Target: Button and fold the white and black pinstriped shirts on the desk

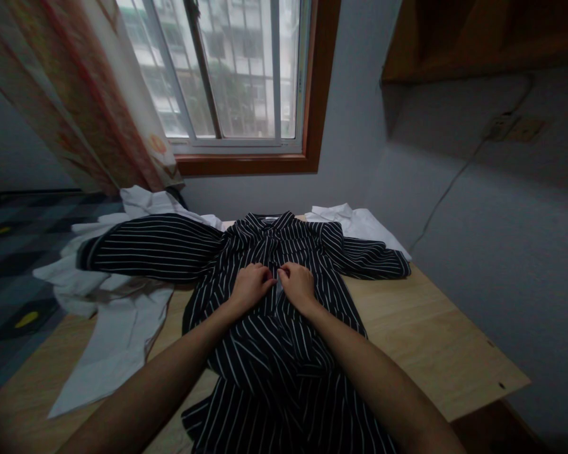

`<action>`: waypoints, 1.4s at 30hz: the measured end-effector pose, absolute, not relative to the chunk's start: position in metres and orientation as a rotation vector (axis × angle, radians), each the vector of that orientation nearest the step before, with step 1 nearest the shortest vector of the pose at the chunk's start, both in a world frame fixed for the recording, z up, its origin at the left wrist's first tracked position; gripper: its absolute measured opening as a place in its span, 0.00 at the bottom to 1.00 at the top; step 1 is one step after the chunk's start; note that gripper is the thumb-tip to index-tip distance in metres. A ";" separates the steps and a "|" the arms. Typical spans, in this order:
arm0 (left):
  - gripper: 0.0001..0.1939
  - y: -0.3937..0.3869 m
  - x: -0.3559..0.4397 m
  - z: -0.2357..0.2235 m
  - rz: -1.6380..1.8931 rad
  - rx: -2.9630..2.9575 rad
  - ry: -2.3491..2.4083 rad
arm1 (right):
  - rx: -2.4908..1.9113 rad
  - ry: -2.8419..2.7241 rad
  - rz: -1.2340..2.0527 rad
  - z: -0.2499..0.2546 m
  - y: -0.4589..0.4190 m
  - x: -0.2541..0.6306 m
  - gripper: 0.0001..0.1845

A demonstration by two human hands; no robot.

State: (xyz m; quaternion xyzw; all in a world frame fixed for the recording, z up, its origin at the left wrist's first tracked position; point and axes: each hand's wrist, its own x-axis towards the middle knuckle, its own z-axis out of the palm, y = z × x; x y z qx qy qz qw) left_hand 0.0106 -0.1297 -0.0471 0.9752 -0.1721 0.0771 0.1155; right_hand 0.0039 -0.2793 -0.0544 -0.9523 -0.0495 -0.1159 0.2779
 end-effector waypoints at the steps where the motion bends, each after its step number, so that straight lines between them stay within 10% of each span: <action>1: 0.10 -0.130 0.010 -0.047 0.224 2.864 -0.504 | -2.506 -0.114 -0.293 -0.055 -0.280 0.006 0.09; 42: 0.10 -0.130 0.026 -0.044 -0.075 2.439 -0.046 | -1.851 -0.150 -0.119 -0.072 -0.281 0.017 0.11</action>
